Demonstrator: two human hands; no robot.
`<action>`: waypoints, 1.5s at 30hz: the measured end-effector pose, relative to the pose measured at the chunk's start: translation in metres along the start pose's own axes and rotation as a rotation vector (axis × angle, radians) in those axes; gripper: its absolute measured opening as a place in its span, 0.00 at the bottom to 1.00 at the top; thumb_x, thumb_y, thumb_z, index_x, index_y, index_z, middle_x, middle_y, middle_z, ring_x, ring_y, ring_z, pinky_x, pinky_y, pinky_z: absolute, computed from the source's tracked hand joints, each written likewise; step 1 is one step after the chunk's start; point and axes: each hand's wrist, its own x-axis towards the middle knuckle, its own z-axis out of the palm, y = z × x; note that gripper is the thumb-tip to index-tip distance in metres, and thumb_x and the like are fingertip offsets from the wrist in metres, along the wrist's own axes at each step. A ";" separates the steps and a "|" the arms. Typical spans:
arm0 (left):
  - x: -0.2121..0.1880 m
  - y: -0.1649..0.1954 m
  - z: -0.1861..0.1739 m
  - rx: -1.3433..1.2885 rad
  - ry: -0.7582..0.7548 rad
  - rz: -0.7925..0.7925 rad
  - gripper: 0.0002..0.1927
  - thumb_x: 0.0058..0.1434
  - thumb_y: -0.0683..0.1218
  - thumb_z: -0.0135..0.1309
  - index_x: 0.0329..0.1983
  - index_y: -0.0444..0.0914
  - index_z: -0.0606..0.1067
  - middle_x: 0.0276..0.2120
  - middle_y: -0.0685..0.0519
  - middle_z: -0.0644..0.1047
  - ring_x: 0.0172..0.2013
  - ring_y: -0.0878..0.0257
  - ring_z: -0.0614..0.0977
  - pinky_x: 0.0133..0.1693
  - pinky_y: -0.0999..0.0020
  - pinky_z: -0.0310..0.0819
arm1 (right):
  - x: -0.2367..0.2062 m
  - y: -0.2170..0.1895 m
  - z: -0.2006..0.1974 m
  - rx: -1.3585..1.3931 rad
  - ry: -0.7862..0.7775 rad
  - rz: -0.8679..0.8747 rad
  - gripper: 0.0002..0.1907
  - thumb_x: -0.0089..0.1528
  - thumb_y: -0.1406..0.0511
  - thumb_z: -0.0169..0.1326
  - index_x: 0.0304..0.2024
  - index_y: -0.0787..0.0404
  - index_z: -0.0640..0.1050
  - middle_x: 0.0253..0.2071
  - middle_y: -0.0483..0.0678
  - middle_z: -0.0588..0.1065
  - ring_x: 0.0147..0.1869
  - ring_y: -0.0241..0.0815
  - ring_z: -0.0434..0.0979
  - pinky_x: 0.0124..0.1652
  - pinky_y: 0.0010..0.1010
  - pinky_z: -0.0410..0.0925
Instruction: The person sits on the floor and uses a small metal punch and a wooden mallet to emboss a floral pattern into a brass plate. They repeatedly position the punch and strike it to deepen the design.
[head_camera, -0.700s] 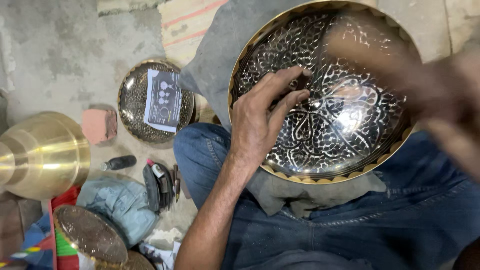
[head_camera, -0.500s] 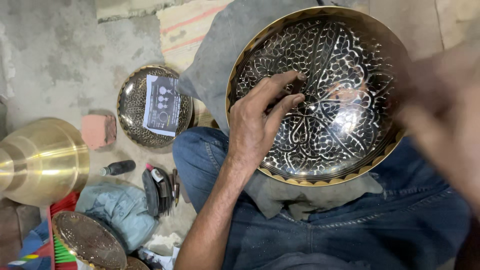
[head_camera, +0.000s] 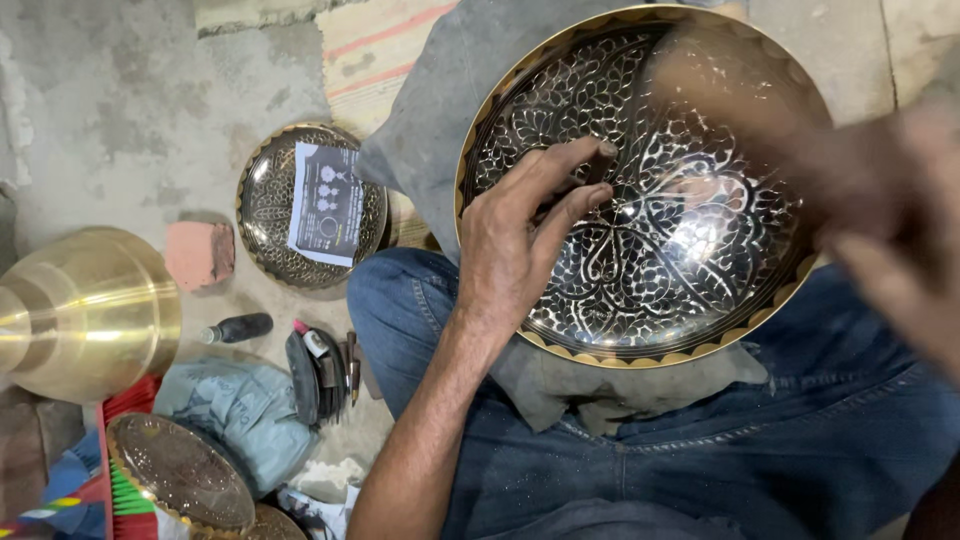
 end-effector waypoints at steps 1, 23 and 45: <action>-0.001 0.000 0.000 -0.019 0.000 0.004 0.17 0.69 0.46 0.60 0.60 0.42 0.76 0.49 0.54 0.83 0.46 0.64 0.88 0.45 0.70 0.86 | 0.008 -0.003 0.003 0.203 0.075 0.053 0.22 0.61 0.70 0.58 0.58 0.66 0.72 0.41 0.57 0.77 0.39 0.47 0.81 0.40 0.37 0.76; -0.003 0.004 -0.005 0.048 -0.034 -0.015 0.16 0.67 0.43 0.60 0.58 0.39 0.77 0.45 0.53 0.82 0.41 0.63 0.87 0.41 0.68 0.83 | -0.005 -0.082 -0.016 -0.464 -0.184 0.054 0.23 0.61 0.66 0.59 0.57 0.59 0.69 0.37 0.50 0.78 0.37 0.43 0.83 0.38 0.35 0.77; 0.004 -0.017 0.008 -0.076 0.016 -0.043 0.21 0.68 0.44 0.60 0.63 0.38 0.73 0.51 0.47 0.83 0.48 0.59 0.88 0.49 0.65 0.88 | 0.010 -0.079 -0.013 -0.575 -0.047 -0.059 0.28 0.56 0.71 0.64 0.59 0.62 0.74 0.38 0.54 0.80 0.42 0.49 0.82 0.46 0.39 0.75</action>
